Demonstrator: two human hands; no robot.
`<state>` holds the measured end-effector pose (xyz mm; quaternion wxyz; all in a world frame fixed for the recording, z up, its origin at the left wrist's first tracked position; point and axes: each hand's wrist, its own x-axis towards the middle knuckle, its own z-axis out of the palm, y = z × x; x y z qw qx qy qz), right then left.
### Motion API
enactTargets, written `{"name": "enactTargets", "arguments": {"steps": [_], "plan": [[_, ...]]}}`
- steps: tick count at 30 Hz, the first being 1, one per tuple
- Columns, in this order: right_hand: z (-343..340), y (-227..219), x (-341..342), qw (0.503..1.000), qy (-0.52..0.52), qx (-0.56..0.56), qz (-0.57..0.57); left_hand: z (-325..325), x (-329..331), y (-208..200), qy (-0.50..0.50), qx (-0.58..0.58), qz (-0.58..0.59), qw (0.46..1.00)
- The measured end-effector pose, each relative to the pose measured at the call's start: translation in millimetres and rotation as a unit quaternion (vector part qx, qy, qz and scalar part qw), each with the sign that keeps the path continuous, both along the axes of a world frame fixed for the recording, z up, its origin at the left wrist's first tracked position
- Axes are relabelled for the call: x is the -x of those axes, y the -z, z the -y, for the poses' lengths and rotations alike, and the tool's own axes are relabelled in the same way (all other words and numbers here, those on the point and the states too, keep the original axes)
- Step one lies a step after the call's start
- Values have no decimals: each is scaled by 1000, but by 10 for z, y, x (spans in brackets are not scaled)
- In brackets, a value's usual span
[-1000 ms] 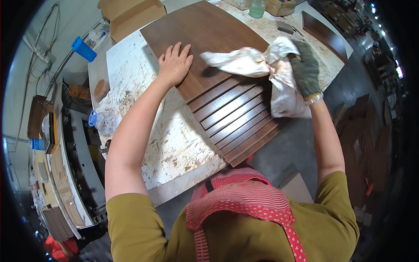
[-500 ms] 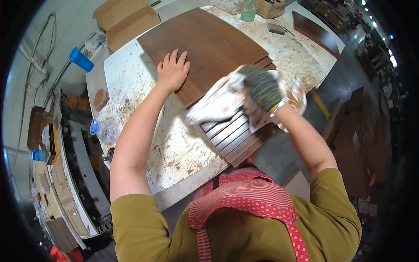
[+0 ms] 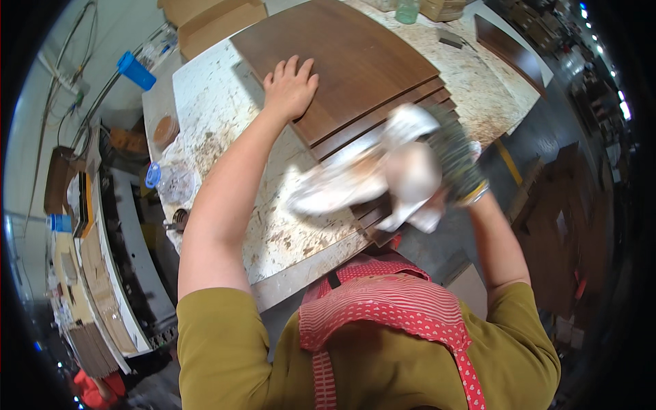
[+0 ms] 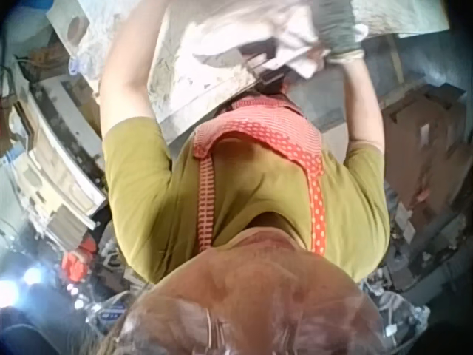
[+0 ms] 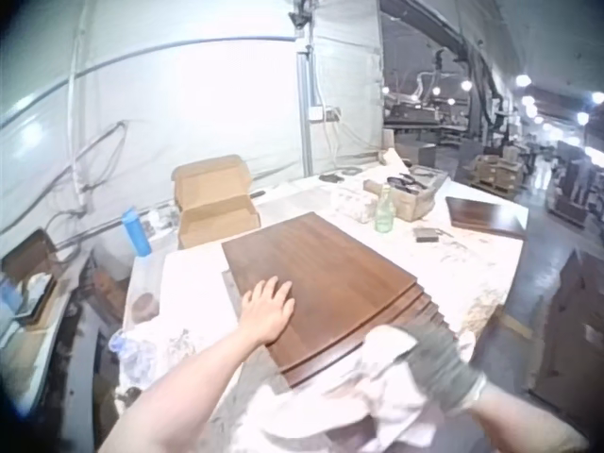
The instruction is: The person sands the edges of stacked wooden panels with a sanding block, repositions the panels, and wipes down their surfaces and edges with a cloth.
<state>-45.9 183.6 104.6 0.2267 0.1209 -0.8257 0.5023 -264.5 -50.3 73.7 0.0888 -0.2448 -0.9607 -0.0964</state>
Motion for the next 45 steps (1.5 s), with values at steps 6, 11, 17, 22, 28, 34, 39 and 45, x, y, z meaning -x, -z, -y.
{"name": "enactTargets", "arguments": {"steps": [6,11,17,22,28,34,39,45], "plan": [[-154,298,322,936,103,-325,-89,-110,42,30,14,-12,-39,999],[1181,497,-114,969,-22,-237,-63,-83,21,39,13,-2,-41,999],[1011,306,137,911,-11,-391,-133,-20,-1,46,18,-3,27,999],[1312,-24,492,867,8,-497,-41,-56,43,-20,19,-6,-8,1000],[1377,102,-87,949,-154,-265,-73,-53,54,72,21,-23,-12,999],[-361,-42,168,968,157,-182,66,-53,27,75,25,-32,-44,998],[662,591,53,943,93,-298,-117,-193,24,-8,33,-32,-44,998],[1094,294,-115,953,-118,-279,-21,52,43,117,2,13,-37,999]]}}
